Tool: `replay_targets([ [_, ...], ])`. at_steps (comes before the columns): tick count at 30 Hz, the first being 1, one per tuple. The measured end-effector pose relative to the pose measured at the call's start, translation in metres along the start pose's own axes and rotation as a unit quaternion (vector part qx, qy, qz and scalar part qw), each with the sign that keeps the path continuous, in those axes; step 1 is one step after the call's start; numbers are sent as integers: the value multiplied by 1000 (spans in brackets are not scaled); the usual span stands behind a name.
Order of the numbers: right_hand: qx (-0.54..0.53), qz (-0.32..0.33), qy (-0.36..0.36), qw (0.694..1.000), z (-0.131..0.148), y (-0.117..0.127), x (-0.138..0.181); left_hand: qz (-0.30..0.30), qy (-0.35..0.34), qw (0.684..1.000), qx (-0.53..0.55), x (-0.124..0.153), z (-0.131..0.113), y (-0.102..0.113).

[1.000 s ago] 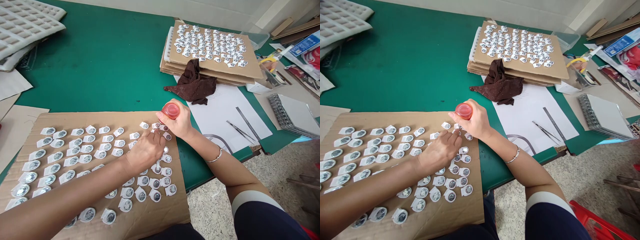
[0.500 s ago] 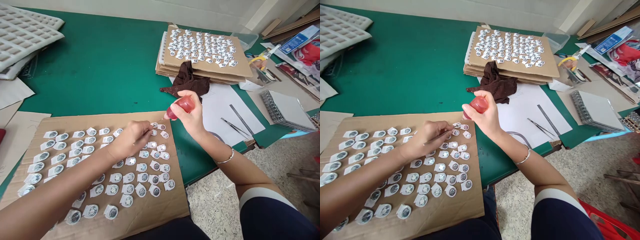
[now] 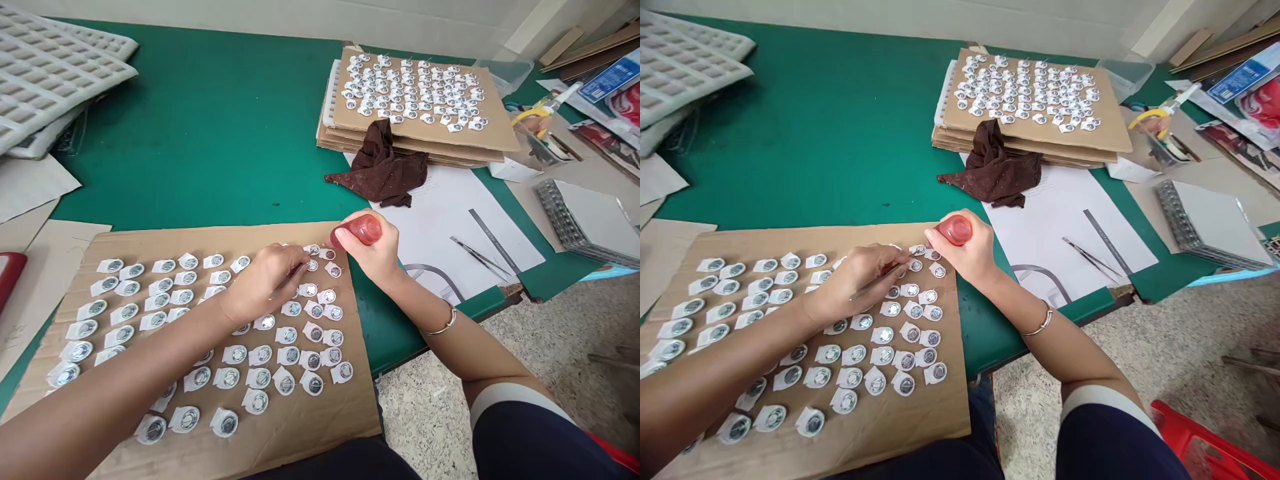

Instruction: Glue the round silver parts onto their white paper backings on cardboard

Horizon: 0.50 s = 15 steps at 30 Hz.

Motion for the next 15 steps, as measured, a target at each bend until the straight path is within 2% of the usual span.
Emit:
replay_targets([
  [15,28,21,3,999,-1,-3,1,11,-2,1000,-5,0,-3,-1],
])
Point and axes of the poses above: each hand's wrist, its own x-axis away from the middle knuckle, its own y-axis out of the back of the hand, z = x × y, the point moved 4 cm from there along -x, towards the middle knuckle, and after that the axes turned 8 degrees about -x, right-handed, at the moved point
